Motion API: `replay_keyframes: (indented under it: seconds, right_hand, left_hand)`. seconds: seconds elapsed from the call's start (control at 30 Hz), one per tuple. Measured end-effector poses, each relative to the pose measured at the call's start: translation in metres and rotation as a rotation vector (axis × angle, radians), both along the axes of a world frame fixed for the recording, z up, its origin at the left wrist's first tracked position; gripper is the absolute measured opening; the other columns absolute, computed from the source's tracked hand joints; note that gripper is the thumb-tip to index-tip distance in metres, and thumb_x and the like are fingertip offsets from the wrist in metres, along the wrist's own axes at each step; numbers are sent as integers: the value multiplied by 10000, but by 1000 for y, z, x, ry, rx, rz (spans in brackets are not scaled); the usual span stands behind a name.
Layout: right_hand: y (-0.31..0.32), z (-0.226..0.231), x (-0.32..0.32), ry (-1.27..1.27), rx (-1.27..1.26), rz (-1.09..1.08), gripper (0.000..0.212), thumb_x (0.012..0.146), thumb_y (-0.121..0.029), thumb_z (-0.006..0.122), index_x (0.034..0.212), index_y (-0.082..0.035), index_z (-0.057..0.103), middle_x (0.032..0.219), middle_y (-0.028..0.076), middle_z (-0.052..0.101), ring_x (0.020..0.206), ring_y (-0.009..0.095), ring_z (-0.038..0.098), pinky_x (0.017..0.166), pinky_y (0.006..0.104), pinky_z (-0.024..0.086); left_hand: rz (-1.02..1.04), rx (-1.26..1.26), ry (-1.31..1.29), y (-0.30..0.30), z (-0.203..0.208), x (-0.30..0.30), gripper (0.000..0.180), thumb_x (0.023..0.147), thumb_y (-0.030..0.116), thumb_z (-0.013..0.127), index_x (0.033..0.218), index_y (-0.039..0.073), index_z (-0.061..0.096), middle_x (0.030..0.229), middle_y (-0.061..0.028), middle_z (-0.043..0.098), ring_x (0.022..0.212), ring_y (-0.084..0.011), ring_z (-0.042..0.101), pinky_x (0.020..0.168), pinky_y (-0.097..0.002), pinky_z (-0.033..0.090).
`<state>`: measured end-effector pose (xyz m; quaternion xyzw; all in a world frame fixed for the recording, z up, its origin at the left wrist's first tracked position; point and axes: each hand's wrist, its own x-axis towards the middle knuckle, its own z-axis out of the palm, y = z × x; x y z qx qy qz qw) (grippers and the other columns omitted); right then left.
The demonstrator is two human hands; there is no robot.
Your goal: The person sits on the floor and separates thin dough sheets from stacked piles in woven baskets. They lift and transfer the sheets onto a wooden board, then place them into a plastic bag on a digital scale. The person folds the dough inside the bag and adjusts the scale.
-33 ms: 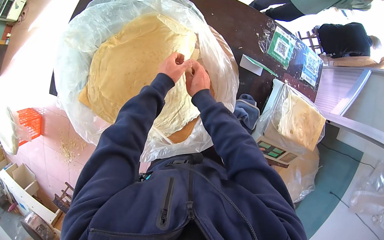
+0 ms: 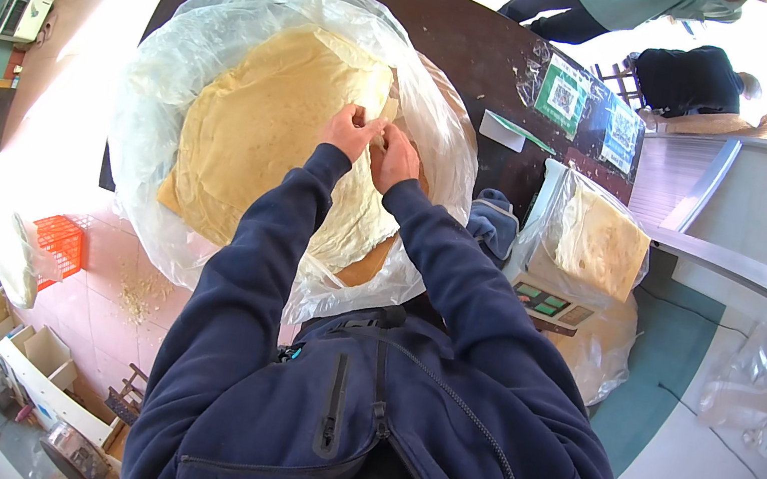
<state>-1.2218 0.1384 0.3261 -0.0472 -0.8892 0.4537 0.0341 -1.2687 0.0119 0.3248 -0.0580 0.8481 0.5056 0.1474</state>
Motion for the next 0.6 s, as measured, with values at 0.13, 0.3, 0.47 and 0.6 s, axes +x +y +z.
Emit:
replay_keyframes:
  seconds: [0.13,0.3,0.47,0.6]
  right_hand:
    - [9,-3,-3,-268,-223,77,471,778,-164,677,1191,-13,506,1013,158,620,910,231,605,809,304,469]
    - [21,-11,-28,-366,-503,-41,554,804,-281,671,1187,59,460,1059,151,601,929,191,586,828,294,462]
    - [24,-19,-42,-314,-11,-31,382,774,-255,663,1032,20,600,984,218,641,940,325,611,818,370,469]
    - [36,-23,-51,-280,1,-51,325,759,-241,665,959,14,647,897,221,651,889,351,620,782,395,478]
  left_hand:
    - [171,628,-303,-6,-6,-6,260,863,283,623,987,57,592,906,-48,634,800,-159,600,696,-309,476]
    - [272,1009,-498,-16,-16,7,210,903,221,574,1061,83,567,949,-29,618,823,-160,594,723,-315,471]
    - [306,1138,-460,-20,-26,11,204,899,189,570,1067,74,549,966,-49,621,848,-188,604,728,-333,476]
    - [457,1125,-381,-33,-37,19,132,893,160,564,996,77,566,881,-27,619,754,-167,599,643,-313,479]
